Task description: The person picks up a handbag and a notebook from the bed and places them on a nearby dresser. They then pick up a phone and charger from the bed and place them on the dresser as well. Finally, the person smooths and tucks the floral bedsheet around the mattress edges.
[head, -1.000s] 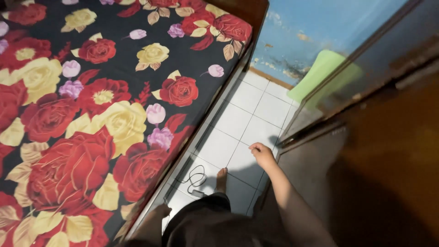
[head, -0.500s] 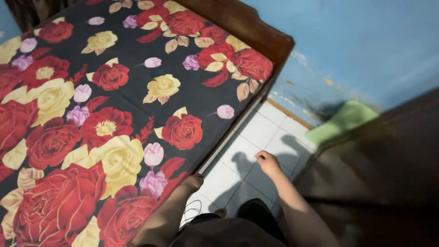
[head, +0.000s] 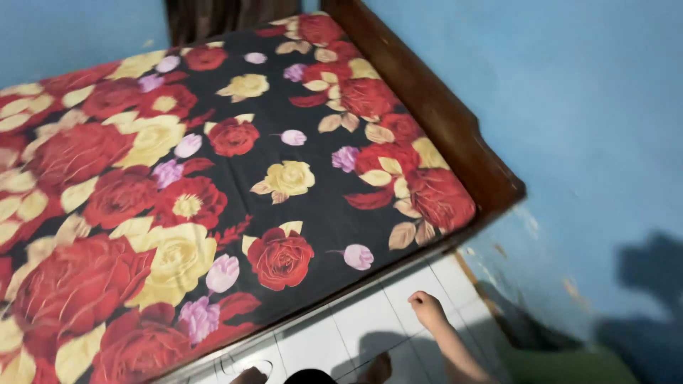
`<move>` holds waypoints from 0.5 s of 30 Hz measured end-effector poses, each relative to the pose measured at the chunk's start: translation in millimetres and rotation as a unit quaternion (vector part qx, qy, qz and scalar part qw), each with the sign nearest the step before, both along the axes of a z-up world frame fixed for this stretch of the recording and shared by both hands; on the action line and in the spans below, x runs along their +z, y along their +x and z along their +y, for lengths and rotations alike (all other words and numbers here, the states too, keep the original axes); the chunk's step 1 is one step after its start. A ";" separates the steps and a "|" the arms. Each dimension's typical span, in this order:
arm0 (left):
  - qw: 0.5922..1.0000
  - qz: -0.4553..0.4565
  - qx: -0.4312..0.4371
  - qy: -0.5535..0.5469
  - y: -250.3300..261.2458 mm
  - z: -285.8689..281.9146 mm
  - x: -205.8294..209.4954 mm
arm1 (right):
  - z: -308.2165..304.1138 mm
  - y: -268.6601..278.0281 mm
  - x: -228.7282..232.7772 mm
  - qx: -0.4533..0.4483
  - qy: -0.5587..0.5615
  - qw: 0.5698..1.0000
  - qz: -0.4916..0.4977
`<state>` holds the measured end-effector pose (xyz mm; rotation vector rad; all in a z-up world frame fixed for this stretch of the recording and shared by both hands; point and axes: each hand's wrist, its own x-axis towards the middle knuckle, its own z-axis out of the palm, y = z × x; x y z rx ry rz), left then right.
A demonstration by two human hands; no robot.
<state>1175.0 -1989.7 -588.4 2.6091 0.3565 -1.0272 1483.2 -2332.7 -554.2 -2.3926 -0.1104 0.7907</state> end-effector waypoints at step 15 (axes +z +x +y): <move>0.949 0.165 0.245 -0.108 122.2 -19.0 -16.1 | 42.3 176.8 -4.7 0.132 -0.061 0.989 -0.016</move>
